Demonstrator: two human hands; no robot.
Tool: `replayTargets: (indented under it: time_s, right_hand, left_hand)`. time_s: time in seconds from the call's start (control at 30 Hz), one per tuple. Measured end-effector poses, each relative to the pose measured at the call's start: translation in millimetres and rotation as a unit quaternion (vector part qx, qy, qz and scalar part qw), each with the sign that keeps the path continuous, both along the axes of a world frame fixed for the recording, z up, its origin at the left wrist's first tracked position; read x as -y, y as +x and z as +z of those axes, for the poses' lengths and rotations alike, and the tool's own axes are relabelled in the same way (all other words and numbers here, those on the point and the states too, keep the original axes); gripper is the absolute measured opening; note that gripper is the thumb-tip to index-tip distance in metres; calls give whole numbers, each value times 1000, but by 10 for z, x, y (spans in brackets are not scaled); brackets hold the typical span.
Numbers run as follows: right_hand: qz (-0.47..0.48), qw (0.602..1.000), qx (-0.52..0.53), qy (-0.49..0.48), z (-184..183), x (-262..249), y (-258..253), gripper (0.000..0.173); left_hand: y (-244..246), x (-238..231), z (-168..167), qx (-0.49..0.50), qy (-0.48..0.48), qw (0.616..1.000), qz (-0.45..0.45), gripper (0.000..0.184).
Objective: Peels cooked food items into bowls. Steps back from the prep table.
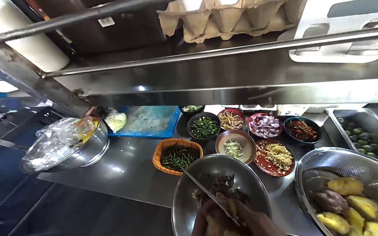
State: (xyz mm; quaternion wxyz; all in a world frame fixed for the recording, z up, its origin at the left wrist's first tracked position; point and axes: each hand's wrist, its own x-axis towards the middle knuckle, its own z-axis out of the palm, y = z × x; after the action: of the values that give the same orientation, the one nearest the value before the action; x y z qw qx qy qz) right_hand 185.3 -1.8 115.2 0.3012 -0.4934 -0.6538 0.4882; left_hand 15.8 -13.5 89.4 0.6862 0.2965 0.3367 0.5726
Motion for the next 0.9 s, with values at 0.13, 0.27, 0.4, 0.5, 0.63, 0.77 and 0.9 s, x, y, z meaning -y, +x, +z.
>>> replayTargets:
  time_s: [0.13,0.27,0.4,0.5,0.63,0.77,0.9]
  right_hand:
    - [-31,995,-64,-63,-239,-117,89,51]
    - [-53,997,50,12,-349,-102,114,59]
    - [23,988,156,-4,-347,33,21,63]
    - [11,979,202,31,-409,103,-130,68]
    - [-60,968,203,132,-578,74,-236,51]
    - [-99,993,61,24,-677,-46,-161,46]
    - [-44,996,72,22,-679,-48,-90,64]
  left_hand:
    - [65,-283,-168,50,-188,981,27,33]
    - [146,-446,-193,51,-257,962,80,35]
    - [147,-427,-272,63,-228,965,114,37]
    - [201,-390,-220,61,-218,964,136,39]
    - [269,-405,-155,61,-272,947,162,44]
    - [251,-432,-215,57,-280,943,170,36]
    - [214,-428,-263,44,-244,952,181,37]
